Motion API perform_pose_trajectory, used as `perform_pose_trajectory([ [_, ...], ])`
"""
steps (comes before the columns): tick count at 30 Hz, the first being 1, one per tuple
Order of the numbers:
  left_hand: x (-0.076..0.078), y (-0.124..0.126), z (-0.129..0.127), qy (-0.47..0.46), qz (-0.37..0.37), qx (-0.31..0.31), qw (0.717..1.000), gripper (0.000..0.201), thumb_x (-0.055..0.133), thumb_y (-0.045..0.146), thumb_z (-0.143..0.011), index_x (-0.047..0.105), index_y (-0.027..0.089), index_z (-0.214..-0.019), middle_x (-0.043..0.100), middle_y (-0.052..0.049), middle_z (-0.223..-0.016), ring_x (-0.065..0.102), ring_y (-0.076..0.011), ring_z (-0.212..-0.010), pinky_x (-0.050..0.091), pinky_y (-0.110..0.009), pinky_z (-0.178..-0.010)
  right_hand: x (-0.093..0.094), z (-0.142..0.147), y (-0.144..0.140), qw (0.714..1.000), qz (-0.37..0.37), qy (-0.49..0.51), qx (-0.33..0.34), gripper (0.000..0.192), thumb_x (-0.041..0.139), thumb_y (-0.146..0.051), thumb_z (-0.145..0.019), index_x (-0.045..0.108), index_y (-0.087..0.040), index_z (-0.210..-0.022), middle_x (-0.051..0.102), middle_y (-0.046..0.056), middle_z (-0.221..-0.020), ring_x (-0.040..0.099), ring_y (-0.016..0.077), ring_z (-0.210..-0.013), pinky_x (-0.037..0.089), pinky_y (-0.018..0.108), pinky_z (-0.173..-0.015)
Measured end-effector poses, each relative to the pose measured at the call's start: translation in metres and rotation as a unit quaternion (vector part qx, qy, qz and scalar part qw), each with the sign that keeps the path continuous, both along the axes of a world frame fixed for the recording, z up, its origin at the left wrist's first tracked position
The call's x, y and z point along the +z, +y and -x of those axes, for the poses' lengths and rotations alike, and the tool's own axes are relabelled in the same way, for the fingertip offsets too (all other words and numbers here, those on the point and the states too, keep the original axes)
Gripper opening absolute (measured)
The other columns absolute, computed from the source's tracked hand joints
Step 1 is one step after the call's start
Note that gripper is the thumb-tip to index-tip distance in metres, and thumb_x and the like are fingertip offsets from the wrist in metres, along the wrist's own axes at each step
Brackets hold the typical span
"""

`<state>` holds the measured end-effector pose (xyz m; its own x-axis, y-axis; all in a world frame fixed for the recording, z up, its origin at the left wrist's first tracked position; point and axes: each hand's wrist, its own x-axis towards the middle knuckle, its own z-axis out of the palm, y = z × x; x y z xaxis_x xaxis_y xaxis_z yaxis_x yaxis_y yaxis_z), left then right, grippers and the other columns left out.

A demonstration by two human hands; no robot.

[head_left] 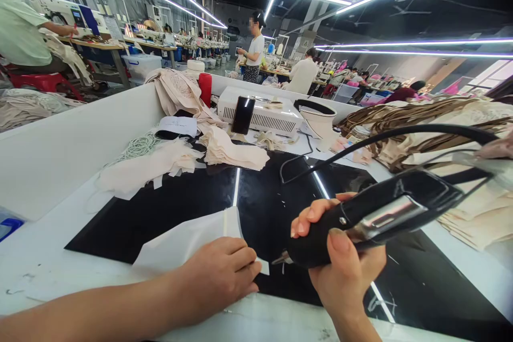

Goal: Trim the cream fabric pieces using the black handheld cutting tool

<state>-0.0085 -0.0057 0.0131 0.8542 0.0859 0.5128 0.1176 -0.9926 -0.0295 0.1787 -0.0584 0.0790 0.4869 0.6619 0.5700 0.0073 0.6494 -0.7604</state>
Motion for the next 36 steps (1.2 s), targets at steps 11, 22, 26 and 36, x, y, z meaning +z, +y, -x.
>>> perform_pose_trajectory([
  [11,0.005,-0.003,-0.002,-0.018,-0.002,0.005,1.0,0.026,0.048,0.023,-0.113,0.069,0.014,-0.099,0.069,-0.004,-0.093,0.065,-0.0164,-0.09,0.057,-0.028,-0.085,0.001,0.002,0.001,1.0,-0.006,0.005,0.005,0.035,0.081,-0.036,-0.089,0.063,-0.026,-0.117,0.067,-0.003,-0.083,0.065,0.014,-0.06,0.058,0.03,-0.053],
  [22,0.001,-0.003,-0.002,-0.004,0.0,0.003,1.0,0.015,0.06,0.025,-0.108,0.067,0.012,-0.105,0.067,-0.005,-0.093,0.065,-0.0181,-0.09,0.057,-0.031,-0.083,0.004,0.005,0.002,1.0,0.007,0.011,0.003,0.029,0.078,-0.031,-0.091,0.062,-0.026,-0.115,0.068,-0.004,-0.081,0.065,0.0137,-0.06,0.059,0.031,-0.053],
  [26,-0.002,-0.003,-0.001,-0.002,-0.005,0.005,1.0,0.015,0.062,0.026,-0.107,0.066,0.013,-0.104,0.067,-0.005,-0.094,0.065,-0.019,-0.091,0.058,-0.032,-0.083,0.007,0.006,-0.003,1.0,-0.003,0.027,0.009,0.033,0.082,-0.035,-0.087,0.064,-0.026,-0.114,0.068,-0.004,-0.079,0.064,0.0133,-0.058,0.058,0.029,-0.051],
  [36,-0.001,-0.003,-0.001,-0.011,0.0,0.006,1.0,0.017,0.054,0.024,-0.111,0.065,0.013,-0.104,0.067,-0.003,-0.091,0.065,-0.0177,-0.087,0.057,-0.031,-0.082,0.003,0.008,-0.009,1.0,0.013,0.021,0.007,0.034,0.08,-0.036,-0.088,0.063,-0.026,-0.115,0.067,-0.004,-0.08,0.065,0.0142,-0.058,0.058,0.03,-0.051],
])
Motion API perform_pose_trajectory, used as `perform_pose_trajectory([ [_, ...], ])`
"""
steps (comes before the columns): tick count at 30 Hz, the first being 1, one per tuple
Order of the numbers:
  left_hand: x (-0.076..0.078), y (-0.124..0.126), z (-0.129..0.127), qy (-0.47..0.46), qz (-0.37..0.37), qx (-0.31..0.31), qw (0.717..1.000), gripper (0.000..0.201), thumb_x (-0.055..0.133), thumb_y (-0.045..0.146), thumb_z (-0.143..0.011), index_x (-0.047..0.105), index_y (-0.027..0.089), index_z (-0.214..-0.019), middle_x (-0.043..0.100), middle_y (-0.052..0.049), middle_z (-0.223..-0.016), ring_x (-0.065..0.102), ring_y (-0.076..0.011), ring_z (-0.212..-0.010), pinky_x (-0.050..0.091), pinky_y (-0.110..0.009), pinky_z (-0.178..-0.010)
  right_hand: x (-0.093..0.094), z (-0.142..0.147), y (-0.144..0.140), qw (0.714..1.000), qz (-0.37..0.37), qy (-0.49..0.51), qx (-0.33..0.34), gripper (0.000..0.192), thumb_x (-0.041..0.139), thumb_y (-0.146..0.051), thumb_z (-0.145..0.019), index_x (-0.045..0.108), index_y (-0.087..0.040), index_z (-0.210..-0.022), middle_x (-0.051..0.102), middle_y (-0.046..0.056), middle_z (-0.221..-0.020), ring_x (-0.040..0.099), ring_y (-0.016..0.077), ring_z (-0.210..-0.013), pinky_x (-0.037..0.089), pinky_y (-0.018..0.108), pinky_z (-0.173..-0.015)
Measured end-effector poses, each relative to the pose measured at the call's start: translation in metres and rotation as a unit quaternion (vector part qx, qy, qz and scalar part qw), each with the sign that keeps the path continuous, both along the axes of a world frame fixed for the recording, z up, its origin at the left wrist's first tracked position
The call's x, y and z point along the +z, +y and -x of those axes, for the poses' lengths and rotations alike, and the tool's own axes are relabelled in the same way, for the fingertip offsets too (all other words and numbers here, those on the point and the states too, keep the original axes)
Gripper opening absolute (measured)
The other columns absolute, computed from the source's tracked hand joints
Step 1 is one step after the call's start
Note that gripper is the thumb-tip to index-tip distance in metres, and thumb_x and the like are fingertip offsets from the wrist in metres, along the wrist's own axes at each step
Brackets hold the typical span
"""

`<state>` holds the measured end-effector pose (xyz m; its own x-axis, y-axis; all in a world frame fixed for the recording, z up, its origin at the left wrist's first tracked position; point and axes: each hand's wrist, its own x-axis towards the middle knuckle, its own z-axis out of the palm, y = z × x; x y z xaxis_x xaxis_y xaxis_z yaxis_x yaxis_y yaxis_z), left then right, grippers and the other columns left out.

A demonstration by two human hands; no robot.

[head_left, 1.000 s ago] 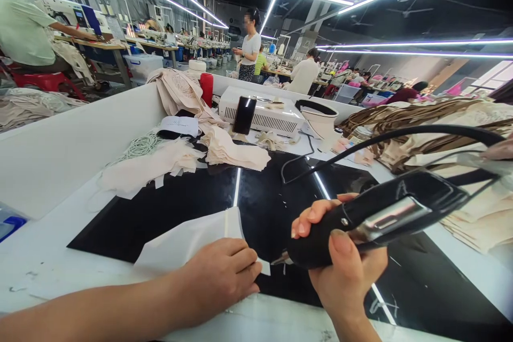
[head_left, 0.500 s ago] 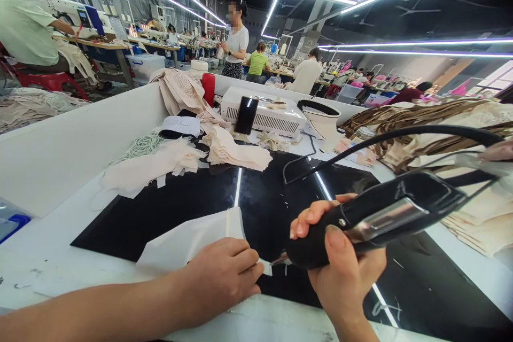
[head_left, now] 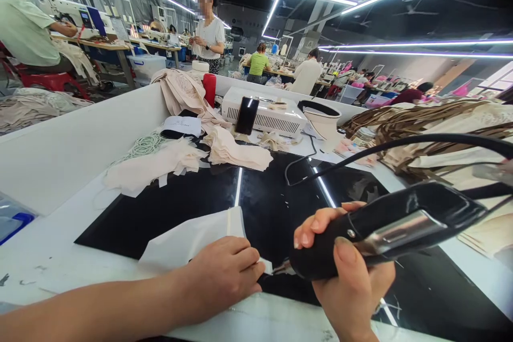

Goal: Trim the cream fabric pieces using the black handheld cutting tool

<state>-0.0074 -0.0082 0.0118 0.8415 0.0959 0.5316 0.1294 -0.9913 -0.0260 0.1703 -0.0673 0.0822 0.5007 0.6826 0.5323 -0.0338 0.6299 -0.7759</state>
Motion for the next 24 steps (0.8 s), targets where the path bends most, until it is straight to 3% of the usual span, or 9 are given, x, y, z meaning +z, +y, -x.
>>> perform_pose_trajectory([
  [8,0.006,0.0,0.007,0.028,0.098,0.013,0.995,0.013,0.067,0.028,-0.105,0.064,0.017,-0.098,0.067,-0.003,-0.095,0.064,-0.019,-0.091,0.055,-0.033,-0.085,-0.001,-0.003,0.0,0.999,-0.003,-0.004,-0.033,0.036,0.083,-0.036,-0.085,0.063,-0.026,-0.114,0.067,-0.003,-0.079,0.063,0.0146,-0.058,0.058,0.031,-0.051],
  [15,0.009,0.004,0.015,0.009,0.199,-0.004,0.98,0.014,0.066,0.024,-0.105,0.068,0.018,-0.093,0.068,-0.003,-0.097,0.065,-0.0175,-0.091,0.053,-0.029,-0.084,0.0,-0.002,-0.002,0.999,0.003,-0.007,-0.054,0.037,0.083,-0.035,-0.084,0.062,-0.025,-0.113,0.067,-0.003,-0.078,0.062,0.0146,-0.058,0.057,0.031,-0.051],
  [24,0.007,0.002,0.015,0.023,0.202,-0.01,0.979,0.01,0.072,0.021,-0.1,0.068,0.017,-0.092,0.068,-0.002,-0.097,0.064,-0.0181,-0.092,0.054,-0.03,-0.085,0.004,0.0,0.0,0.997,-0.007,0.002,-0.081,0.034,0.082,-0.033,-0.083,0.063,-0.025,-0.111,0.067,-0.004,-0.076,0.062,0.0141,-0.055,0.056,0.03,-0.049],
])
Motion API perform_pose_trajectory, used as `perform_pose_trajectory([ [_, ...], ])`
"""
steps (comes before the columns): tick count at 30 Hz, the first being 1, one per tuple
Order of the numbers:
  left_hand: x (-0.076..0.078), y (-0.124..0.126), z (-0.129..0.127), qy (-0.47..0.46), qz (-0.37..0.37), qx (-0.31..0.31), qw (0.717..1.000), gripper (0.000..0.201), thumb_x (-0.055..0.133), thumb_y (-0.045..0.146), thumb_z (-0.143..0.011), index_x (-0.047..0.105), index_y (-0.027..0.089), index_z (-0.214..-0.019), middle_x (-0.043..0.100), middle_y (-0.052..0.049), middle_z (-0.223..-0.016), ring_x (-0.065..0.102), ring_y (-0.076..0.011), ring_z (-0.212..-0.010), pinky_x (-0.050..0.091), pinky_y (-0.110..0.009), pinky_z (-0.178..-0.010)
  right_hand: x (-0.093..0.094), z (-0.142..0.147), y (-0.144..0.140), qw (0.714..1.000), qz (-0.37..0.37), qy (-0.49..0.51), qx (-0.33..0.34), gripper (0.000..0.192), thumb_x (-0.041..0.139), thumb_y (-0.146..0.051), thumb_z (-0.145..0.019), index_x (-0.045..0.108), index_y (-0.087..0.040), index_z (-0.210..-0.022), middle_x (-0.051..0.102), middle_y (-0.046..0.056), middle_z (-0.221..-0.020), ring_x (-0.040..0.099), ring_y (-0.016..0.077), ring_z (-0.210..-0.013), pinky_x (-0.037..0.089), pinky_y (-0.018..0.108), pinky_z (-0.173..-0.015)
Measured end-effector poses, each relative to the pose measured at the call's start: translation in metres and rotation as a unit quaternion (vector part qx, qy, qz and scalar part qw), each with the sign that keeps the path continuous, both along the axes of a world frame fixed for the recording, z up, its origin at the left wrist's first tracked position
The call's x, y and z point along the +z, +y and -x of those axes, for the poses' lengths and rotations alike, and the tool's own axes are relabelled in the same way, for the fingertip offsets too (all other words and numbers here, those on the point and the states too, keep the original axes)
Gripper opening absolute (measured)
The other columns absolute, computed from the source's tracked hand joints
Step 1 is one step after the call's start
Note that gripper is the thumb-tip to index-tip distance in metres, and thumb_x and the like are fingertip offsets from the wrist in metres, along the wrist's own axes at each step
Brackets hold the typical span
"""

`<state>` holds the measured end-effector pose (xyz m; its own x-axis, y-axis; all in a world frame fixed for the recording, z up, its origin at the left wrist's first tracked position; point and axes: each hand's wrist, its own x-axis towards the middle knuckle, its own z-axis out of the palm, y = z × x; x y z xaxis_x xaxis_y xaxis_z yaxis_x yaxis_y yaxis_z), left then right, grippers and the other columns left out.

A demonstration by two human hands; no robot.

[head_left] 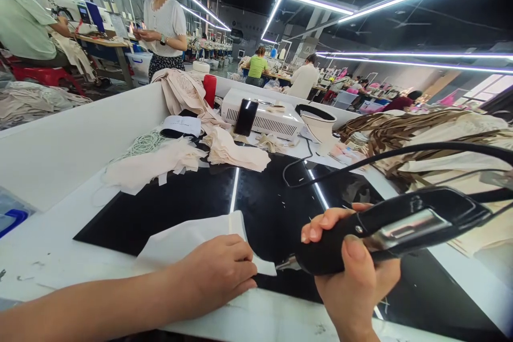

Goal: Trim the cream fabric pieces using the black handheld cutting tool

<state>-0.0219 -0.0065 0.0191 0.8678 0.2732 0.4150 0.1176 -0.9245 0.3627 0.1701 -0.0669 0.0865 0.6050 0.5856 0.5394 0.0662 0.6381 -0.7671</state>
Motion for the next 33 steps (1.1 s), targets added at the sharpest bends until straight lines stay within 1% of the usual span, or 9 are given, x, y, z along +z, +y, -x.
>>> perform_pose_trajectory([
  [3,0.0,-0.002,-0.001,-0.005,-0.006,0.005,1.0,0.011,0.074,0.022,-0.1,0.068,0.018,-0.091,0.068,-0.002,-0.097,0.065,-0.0179,-0.093,0.054,-0.03,-0.085,-0.001,0.0,0.001,1.0,0.004,-0.002,0.0,0.035,0.082,-0.033,-0.083,0.063,-0.026,-0.111,0.068,-0.004,-0.076,0.062,0.0144,-0.055,0.057,0.031,-0.049],
  [7,0.001,-0.003,-0.002,-0.023,-0.023,0.007,0.999,0.01,0.073,0.021,-0.1,0.068,0.017,-0.093,0.07,-0.004,-0.114,0.066,-0.0194,-0.102,0.055,-0.032,-0.092,-0.004,-0.001,0.001,1.0,0.008,-0.009,0.007,0.035,0.082,-0.033,-0.084,0.063,-0.026,-0.112,0.068,-0.004,-0.078,0.063,0.0143,-0.056,0.058,0.031,-0.051],
  [9,0.0,-0.003,-0.002,-0.027,-0.028,0.005,0.999,0.01,0.073,0.021,-0.1,0.067,0.017,-0.093,0.071,-0.005,-0.118,0.066,-0.0196,-0.105,0.055,-0.032,-0.095,-0.005,-0.001,0.001,1.0,0.008,-0.015,0.003,0.035,0.081,-0.031,-0.084,0.062,-0.026,-0.113,0.068,-0.004,-0.078,0.063,0.0143,-0.057,0.058,0.032,-0.051],
  [13,-0.002,-0.001,-0.002,-0.024,-0.021,0.002,0.999,0.009,0.073,0.022,-0.1,0.067,0.017,-0.095,0.071,-0.004,-0.109,0.066,-0.0188,-0.102,0.056,-0.032,-0.095,-0.006,-0.002,0.0,1.0,0.01,-0.02,-0.007,0.035,0.08,-0.031,-0.084,0.062,-0.026,-0.114,0.068,-0.004,-0.079,0.063,0.0146,-0.057,0.058,0.032,-0.052],
  [17,-0.004,-0.001,-0.002,-0.014,-0.015,0.006,1.0,0.01,0.075,0.023,-0.098,0.068,0.018,-0.096,0.069,-0.004,-0.104,0.065,-0.0195,-0.098,0.056,-0.032,-0.091,-0.007,-0.002,-0.001,1.0,0.009,-0.021,-0.011,0.035,0.08,-0.03,-0.085,0.062,-0.026,-0.115,0.068,-0.003,-0.08,0.063,0.0147,-0.059,0.058,0.032,-0.053],
  [25,-0.002,0.0,0.0,-0.003,-0.011,0.004,1.0,0.007,0.073,0.022,-0.1,0.068,0.018,-0.098,0.069,-0.003,-0.103,0.065,-0.0182,-0.099,0.056,-0.03,-0.091,-0.01,0.0,0.0,0.999,0.015,-0.029,-0.014,0.034,0.078,-0.03,-0.087,0.061,-0.027,-0.116,0.066,-0.003,-0.082,0.063,0.0149,-0.06,0.058,0.034,-0.055],
  [29,-0.004,0.001,0.001,-0.003,-0.029,-0.01,1.0,0.013,0.076,0.018,-0.097,0.063,0.018,-0.093,0.068,-0.002,-0.099,0.065,-0.0188,-0.095,0.056,-0.03,-0.089,-0.01,0.0,0.0,0.999,0.02,-0.025,-0.016,0.033,0.078,-0.03,-0.088,0.061,-0.027,-0.116,0.066,-0.003,-0.083,0.063,0.0148,-0.061,0.058,0.034,-0.055],
  [33,-0.003,0.0,0.002,0.014,-0.039,-0.019,0.999,0.016,0.078,0.018,-0.095,0.062,0.018,-0.096,0.068,-0.002,-0.099,0.065,-0.0195,-0.096,0.056,-0.03,-0.088,-0.008,0.003,0.001,1.0,0.019,-0.008,-0.012,0.033,0.079,-0.031,-0.088,0.061,-0.027,-0.116,0.066,-0.003,-0.082,0.063,0.0146,-0.06,0.057,0.033,-0.054],
])
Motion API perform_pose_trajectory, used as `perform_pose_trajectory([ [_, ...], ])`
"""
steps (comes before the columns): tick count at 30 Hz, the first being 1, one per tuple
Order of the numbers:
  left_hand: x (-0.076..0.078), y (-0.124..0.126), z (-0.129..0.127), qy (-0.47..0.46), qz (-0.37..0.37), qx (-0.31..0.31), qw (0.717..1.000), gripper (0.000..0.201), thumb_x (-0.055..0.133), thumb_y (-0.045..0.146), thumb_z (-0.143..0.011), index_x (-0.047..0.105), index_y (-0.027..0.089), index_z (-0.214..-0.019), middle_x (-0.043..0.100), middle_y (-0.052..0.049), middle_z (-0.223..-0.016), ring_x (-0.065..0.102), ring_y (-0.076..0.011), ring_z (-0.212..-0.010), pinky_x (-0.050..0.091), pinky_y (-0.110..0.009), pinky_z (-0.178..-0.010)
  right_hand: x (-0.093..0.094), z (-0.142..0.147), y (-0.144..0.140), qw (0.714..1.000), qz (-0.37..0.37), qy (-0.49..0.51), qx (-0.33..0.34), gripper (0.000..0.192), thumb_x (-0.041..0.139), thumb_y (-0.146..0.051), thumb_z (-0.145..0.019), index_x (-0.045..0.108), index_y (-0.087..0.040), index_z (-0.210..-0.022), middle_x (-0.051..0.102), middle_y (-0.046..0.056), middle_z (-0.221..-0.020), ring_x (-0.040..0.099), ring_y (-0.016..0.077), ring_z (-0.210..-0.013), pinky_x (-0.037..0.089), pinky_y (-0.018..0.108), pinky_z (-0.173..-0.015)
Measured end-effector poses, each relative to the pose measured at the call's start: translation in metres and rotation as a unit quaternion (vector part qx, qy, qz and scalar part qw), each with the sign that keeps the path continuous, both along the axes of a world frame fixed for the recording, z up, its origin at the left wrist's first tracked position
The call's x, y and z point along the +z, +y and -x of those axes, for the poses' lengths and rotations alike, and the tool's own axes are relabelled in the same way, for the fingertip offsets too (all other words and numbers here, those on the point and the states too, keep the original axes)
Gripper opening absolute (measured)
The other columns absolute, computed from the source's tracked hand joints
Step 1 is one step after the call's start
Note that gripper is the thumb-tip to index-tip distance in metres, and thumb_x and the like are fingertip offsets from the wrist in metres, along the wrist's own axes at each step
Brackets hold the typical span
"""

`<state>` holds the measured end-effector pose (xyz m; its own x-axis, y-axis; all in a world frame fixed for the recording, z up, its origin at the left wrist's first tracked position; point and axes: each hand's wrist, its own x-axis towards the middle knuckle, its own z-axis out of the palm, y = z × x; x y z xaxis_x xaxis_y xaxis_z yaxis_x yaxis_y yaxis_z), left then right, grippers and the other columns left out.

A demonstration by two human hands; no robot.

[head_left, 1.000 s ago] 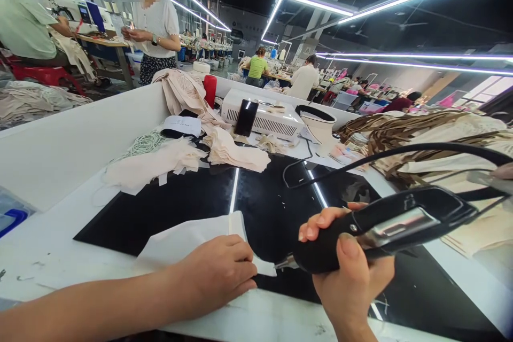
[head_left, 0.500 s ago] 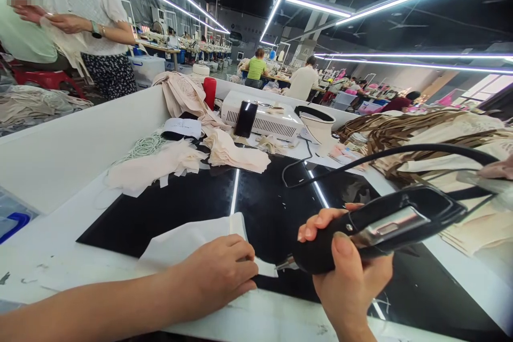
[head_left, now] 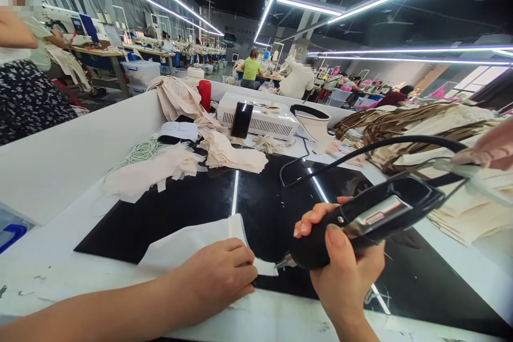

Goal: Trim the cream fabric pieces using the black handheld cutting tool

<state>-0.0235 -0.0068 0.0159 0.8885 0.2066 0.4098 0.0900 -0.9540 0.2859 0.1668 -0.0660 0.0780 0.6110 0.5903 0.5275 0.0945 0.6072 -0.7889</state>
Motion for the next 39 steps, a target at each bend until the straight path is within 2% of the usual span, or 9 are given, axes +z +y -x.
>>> perform_pose_trajectory([
  [7,0.007,-0.004,-0.002,0.027,-0.017,0.0,0.999,0.016,0.079,0.02,-0.095,0.064,0.017,-0.099,0.068,-0.003,-0.099,0.065,-0.0196,-0.095,0.056,-0.03,-0.087,0.001,0.01,0.006,0.999,-0.019,0.025,0.034,0.034,0.079,-0.031,-0.088,0.06,-0.027,-0.117,0.067,-0.003,-0.082,0.063,0.0141,-0.059,0.056,0.031,-0.054],
  [14,0.006,-0.008,-0.006,0.023,-0.02,0.001,1.0,0.018,0.08,0.022,-0.095,0.063,0.017,-0.094,0.068,-0.003,-0.098,0.065,-0.0195,-0.096,0.055,-0.03,-0.088,-0.001,0.013,0.008,0.998,-0.019,0.021,0.051,0.033,0.078,-0.031,-0.09,0.059,-0.029,-0.117,0.068,-0.004,-0.084,0.063,0.0137,-0.061,0.056,0.032,-0.058],
  [23,0.01,-0.009,-0.008,0.033,-0.03,0.002,0.999,0.015,0.079,0.021,-0.095,0.065,0.016,-0.095,0.069,-0.003,-0.098,0.065,-0.0187,-0.097,0.055,-0.029,-0.09,0.0,0.011,0.005,0.999,-0.005,0.019,0.05,0.03,0.077,-0.029,-0.091,0.06,-0.029,-0.116,0.068,-0.003,-0.084,0.064,0.0135,-0.062,0.057,0.031,-0.057],
  [30,0.015,-0.006,-0.003,0.048,-0.058,0.0,0.997,0.016,0.08,0.02,-0.095,0.066,0.015,-0.095,0.069,-0.004,-0.097,0.065,-0.0191,-0.095,0.054,-0.03,-0.088,0.001,0.007,0.004,0.999,-0.024,0.024,0.018,0.034,0.081,-0.031,-0.087,0.062,-0.026,-0.115,0.067,-0.004,-0.08,0.063,0.0135,-0.059,0.057,0.03,-0.054],
  [34,0.015,-0.007,-0.003,0.041,-0.034,-0.001,0.999,0.015,0.079,0.021,-0.096,0.066,0.015,-0.095,0.069,-0.004,-0.097,0.065,-0.0192,-0.095,0.054,-0.029,-0.087,-0.002,0.007,0.004,0.999,-0.015,0.021,0.025,0.034,0.08,-0.031,-0.088,0.061,-0.027,-0.116,0.068,-0.003,-0.082,0.064,0.0138,-0.06,0.057,0.031,-0.055],
  [39,0.008,-0.005,-0.001,0.023,0.013,0.005,1.0,0.013,0.078,0.021,-0.097,0.066,0.016,-0.096,0.069,-0.003,-0.1,0.065,-0.0201,-0.097,0.055,-0.03,-0.088,-0.002,0.007,0.005,1.0,-0.003,0.02,0.021,0.033,0.08,-0.027,-0.089,0.061,-0.028,-0.116,0.069,-0.003,-0.083,0.065,0.0134,-0.061,0.058,0.031,-0.057],
])
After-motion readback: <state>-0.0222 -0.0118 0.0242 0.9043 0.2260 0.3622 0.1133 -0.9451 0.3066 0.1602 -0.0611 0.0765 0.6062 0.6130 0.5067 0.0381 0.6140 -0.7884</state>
